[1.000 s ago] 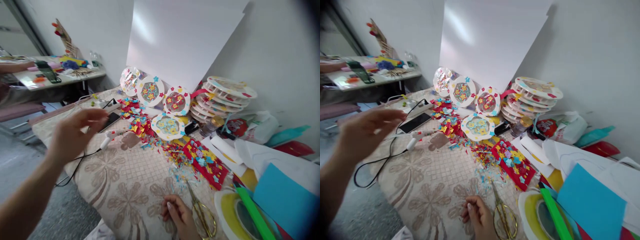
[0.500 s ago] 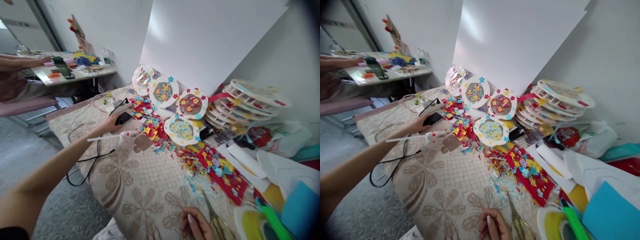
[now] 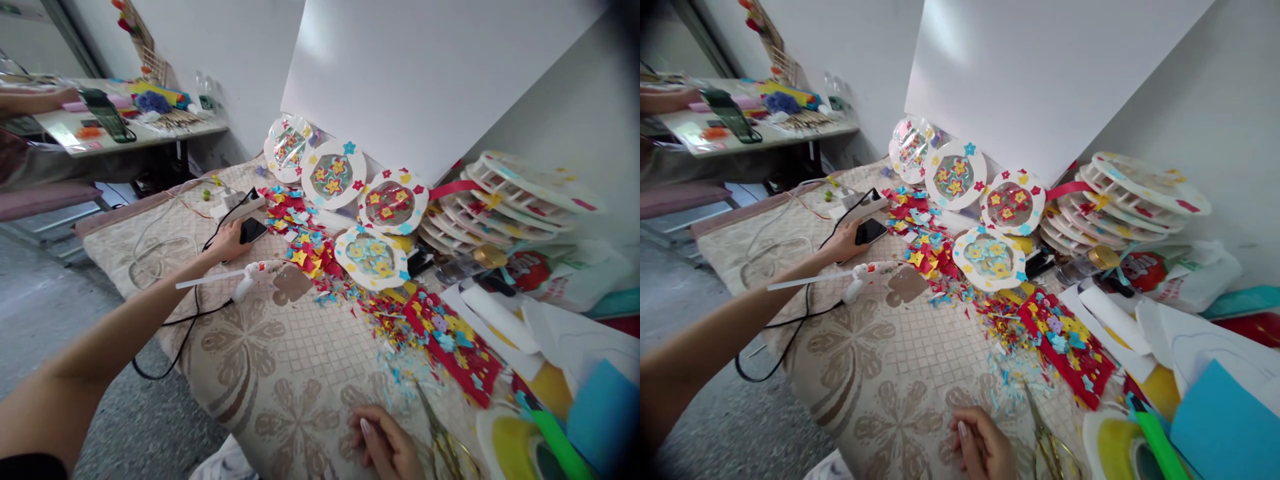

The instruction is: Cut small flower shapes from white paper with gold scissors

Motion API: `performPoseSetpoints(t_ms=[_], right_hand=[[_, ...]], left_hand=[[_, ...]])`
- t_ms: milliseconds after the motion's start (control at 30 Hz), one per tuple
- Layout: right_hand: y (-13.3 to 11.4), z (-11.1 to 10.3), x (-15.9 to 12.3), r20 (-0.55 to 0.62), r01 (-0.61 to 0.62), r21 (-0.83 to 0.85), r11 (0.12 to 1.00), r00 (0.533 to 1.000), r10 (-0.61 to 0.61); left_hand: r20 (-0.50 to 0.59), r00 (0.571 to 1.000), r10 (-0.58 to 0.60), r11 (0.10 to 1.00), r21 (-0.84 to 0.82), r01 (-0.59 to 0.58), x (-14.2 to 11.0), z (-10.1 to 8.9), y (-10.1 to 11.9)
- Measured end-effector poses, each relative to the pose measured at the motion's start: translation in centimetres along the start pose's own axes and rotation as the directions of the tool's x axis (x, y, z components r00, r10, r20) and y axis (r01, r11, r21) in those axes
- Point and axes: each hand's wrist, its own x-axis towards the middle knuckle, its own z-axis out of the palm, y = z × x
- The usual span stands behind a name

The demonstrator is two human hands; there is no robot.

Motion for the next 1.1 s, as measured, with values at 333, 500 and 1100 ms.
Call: performPoseSetpoints(t_ms=[333,500,1100], right_hand=[[-5.6,12.8,9.7,0.477,-0.012,0.075,0.997,0.879,-0.025],[-7.7,19.0,14.2,0.399,0.021,0.04,0.999,0.916,-0.035],[-9.5,21.8,16.1,0.267,0.107,-0.143,0.984,0.961,-0.066]], left_hand=[[0.051,0.998,0.022,1.0,-0.005,-0.022,-0.3,-0.9,-0.9],[0.049,0.999,0.019,1.0,0.005,-0.019,-1.0,-2.2,-0.8],[0.031,0.999,0.012,0.974,0.224,-0.018,-2.8,-0.8,-2.2]])
